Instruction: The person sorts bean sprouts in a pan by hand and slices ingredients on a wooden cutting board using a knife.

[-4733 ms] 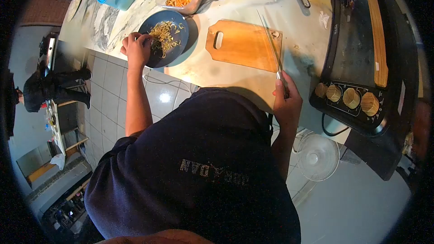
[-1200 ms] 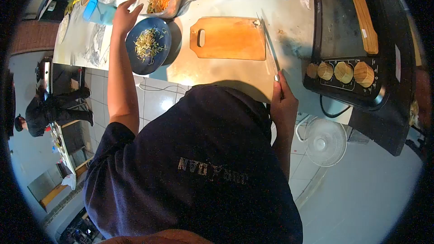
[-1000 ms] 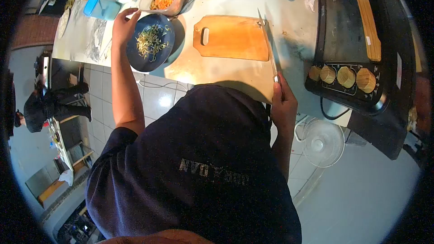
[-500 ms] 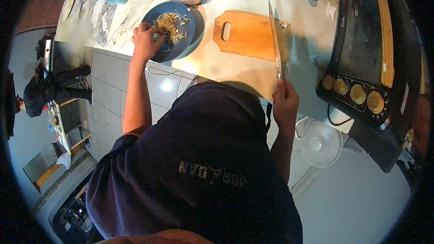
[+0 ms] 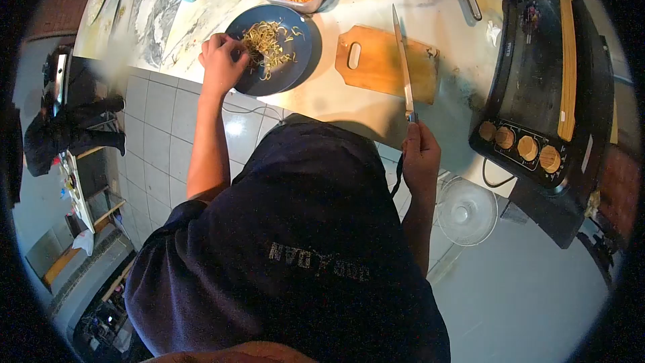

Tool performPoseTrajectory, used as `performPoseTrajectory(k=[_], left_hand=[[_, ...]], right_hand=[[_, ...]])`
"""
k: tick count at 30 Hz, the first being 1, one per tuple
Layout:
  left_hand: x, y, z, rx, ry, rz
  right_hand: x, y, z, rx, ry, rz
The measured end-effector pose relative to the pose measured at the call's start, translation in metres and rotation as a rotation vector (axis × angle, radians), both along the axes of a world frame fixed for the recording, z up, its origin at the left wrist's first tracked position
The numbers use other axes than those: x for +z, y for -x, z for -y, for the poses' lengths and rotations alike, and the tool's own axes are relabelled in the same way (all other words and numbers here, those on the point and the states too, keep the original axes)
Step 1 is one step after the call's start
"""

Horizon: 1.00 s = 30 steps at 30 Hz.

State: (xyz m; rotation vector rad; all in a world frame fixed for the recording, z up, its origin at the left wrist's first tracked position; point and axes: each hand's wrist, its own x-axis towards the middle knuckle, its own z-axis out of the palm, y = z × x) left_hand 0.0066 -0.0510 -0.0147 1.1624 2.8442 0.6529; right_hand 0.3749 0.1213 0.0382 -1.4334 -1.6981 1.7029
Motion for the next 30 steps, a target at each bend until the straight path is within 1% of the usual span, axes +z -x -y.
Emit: performPoseTrajectory(k=[3, 6, 11, 13, 16, 18, 20, 26, 30], left_hand=[[0.006, 0.007, 0.013, 0.017, 0.012, -0.072], [0.010, 0.008, 0.018, 0.011, 0.052, -0.063], [0.014, 0.003, 0.010, 0.016, 0.062, -0.086], [0.010, 0.002, 0.005, -0.005, 0.021, -0.097], [0.001, 0.004, -0.001, 0.028, 0.039, -0.090], [-0.001, 0.005, -0.002, 0.046, 0.050, -0.094], [0.000, 0.005, -0.003, 0.042, 0.044, -0.092], [0.014, 0.000, 0.008, 0.010, 0.112, -0.077], [0.016, 0.003, 0.005, 0.032, 0.100, -0.066]], right_hand=[[0.003, 0.007, 0.004, -0.015, 0.028, 0.016], [0.000, 0.011, 0.006, -0.017, 0.054, 0.041], [-0.010, 0.014, 0.003, 0.036, -0.009, -0.004], [-0.008, 0.016, 0.000, 0.049, -0.018, -0.013], [-0.009, 0.017, -0.007, 0.094, -0.002, 0.022], [-0.013, 0.019, -0.010, 0.088, -0.023, -0.019], [-0.008, 0.021, -0.012, 0.080, 0.004, 0.003], [-0.004, 0.023, -0.022, 0.086, 0.048, 0.037], [-0.005, 0.024, -0.029, 0.113, 0.047, 0.042]])
